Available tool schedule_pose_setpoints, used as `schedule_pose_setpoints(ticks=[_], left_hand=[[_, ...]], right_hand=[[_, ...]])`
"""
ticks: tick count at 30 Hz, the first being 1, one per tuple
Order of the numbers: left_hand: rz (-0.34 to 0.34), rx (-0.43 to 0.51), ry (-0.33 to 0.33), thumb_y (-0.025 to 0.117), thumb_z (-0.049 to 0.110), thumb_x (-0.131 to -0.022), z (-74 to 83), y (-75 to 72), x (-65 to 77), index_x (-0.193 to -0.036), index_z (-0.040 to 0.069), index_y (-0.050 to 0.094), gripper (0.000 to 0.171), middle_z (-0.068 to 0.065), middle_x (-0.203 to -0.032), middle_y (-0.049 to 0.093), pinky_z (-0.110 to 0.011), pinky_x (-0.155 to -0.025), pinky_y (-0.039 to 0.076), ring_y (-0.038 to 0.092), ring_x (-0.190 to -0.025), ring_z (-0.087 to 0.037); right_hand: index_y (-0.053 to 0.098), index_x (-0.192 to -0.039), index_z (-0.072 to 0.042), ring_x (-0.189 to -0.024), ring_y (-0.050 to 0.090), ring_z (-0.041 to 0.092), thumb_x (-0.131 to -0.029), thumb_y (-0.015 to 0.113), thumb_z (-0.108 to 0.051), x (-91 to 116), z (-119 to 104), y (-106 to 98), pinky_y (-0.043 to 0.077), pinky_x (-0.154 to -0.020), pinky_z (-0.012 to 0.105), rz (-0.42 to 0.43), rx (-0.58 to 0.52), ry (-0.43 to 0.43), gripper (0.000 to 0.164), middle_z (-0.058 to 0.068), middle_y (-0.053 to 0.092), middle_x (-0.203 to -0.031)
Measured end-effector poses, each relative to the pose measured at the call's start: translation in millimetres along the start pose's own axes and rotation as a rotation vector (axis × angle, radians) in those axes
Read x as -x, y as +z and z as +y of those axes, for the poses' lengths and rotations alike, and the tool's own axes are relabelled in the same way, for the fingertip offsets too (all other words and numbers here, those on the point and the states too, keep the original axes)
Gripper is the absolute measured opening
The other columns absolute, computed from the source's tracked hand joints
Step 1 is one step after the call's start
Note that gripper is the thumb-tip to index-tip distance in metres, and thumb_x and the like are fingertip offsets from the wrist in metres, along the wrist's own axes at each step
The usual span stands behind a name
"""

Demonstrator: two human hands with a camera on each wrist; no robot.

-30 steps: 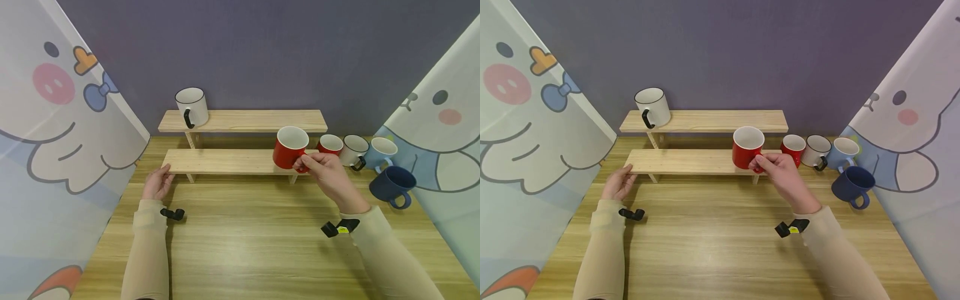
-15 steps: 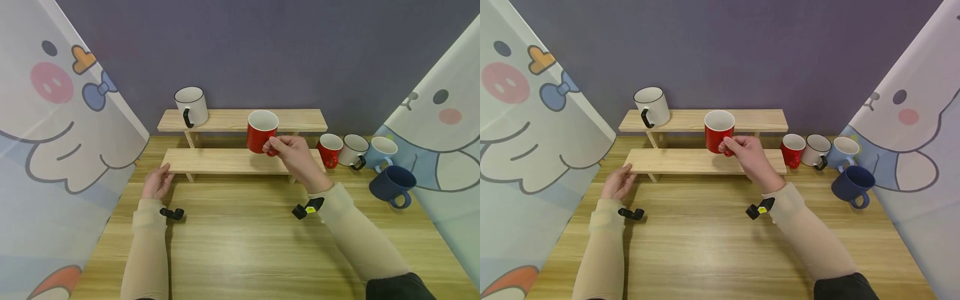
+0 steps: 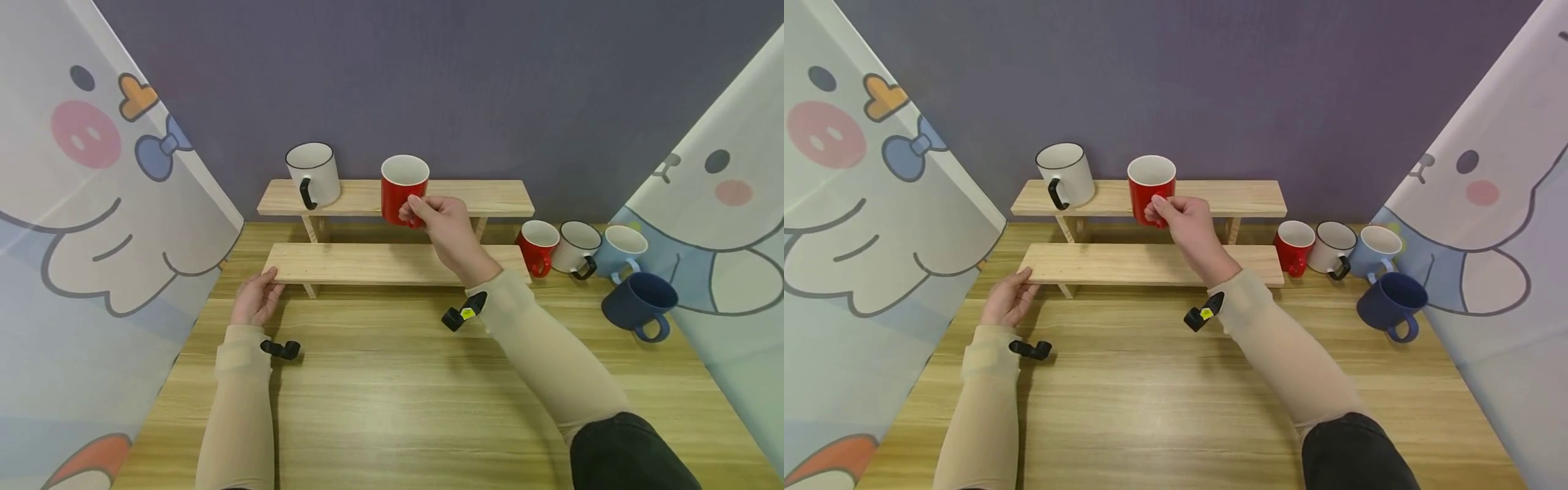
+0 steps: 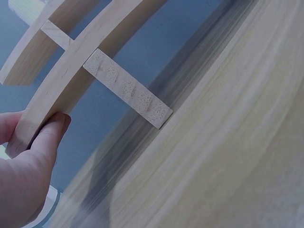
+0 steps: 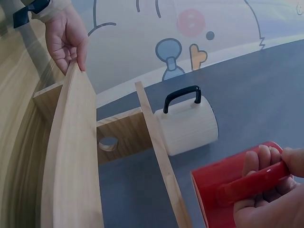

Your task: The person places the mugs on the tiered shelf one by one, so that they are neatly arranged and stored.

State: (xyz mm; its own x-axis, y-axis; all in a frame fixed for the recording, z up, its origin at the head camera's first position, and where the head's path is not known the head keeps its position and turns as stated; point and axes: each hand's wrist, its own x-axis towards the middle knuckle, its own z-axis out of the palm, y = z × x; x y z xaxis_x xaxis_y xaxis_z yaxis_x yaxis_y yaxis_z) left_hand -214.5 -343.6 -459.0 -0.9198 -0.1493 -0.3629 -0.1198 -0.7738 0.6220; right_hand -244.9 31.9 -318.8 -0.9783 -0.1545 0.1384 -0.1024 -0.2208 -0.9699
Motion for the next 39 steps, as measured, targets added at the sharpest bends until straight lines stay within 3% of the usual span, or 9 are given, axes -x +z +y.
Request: schedule_pose_setpoints(ticks=[7,12,16,20,24,33,39], left_hand=[[-0.009,-0.010,-0.002,0.060,-0.003,-0.101,0.4,-0.9,-1.8,-0.120,-0.004,0.055,0.019,-0.016,-0.101,0.067,-0.023,-0.095,0.052,0.071,-0.095,-0.021],[-0.041,-0.001,0.003,0.057,-0.004,-0.102,0.1,-1.4,-3.5,-0.128,-0.004,0.048,0.027,-0.017,-0.103,0.066,-0.024,-0.096,0.052,0.071,-0.097,-0.022],[-0.045,0.002,0.008,0.058,-0.005,-0.102,-0.3,-2.0,-4.3,-0.125,-0.005,0.050,0.024,-0.018,-0.102,0.067,-0.025,-0.095,0.053,0.071,-0.095,-0.023],[-0.039,0.005,0.012,0.058,-0.005,-0.102,-0.8,-2.6,-4.6,-0.119,-0.005,0.055,0.018,-0.018,-0.102,0.067,-0.025,-0.095,0.053,0.071,-0.096,-0.023],[-0.036,0.006,0.012,0.058,-0.005,-0.102,-0.8,-1.7,-4.6,-0.127,-0.005,0.050,0.026,-0.018,-0.104,0.067,-0.026,-0.096,0.052,0.070,-0.097,-0.022],[-0.045,-0.014,0.020,0.057,-0.005,-0.102,-1.7,-2.0,-4.7,-0.134,-0.005,0.044,0.035,-0.017,-0.106,0.066,-0.026,-0.096,0.052,0.070,-0.098,-0.022],[-0.052,-0.010,0.025,0.058,-0.005,-0.102,-1.2,-2.7,-4.4,-0.127,-0.006,0.049,0.027,-0.018,-0.103,0.067,-0.026,-0.094,0.054,0.070,-0.094,-0.022]], right_hand=[[0.073,-0.104,0.010,-0.089,0.067,0.024,-0.100,0.068,-0.011,-21.1,0.3,22.4,0.056,-0.092,0.033,0.061,-0.026,0.001,0.022,0.013,0.072,-0.089],[0.074,-0.103,0.008,-0.092,0.067,0.024,-0.100,0.068,-0.014,-32.9,2.1,34.0,0.056,-0.092,0.030,0.128,0.011,0.000,0.023,0.015,0.072,-0.094],[0.074,-0.103,0.005,-0.094,0.067,0.022,-0.100,0.069,-0.020,-43.1,4.6,43.3,0.056,-0.091,0.026,0.192,0.058,0.008,0.025,0.013,0.072,-0.096],[0.075,-0.102,0.003,-0.094,0.068,0.023,-0.099,0.069,-0.022,-51.9,7.8,52.8,0.057,-0.092,0.030,0.240,0.072,0.007,0.026,0.013,0.072,-0.097],[0.074,-0.101,0.007,-0.095,0.068,0.029,-0.100,0.069,-0.018,-56.9,9.9,60.3,0.059,-0.092,0.037,0.272,0.038,0.001,0.026,0.019,0.072,-0.099],[0.074,-0.103,0.007,-0.100,0.067,0.030,-0.101,0.067,-0.021,-59.9,20.2,59.7,0.057,-0.094,0.036,0.287,0.095,0.010,0.029,0.018,0.072,-0.100],[0.073,-0.104,0.009,-0.101,0.068,0.032,-0.101,0.068,-0.021,-59.9,19.0,53.7,0.058,-0.092,0.040,0.241,0.162,0.019,0.030,0.021,0.072,-0.103]])
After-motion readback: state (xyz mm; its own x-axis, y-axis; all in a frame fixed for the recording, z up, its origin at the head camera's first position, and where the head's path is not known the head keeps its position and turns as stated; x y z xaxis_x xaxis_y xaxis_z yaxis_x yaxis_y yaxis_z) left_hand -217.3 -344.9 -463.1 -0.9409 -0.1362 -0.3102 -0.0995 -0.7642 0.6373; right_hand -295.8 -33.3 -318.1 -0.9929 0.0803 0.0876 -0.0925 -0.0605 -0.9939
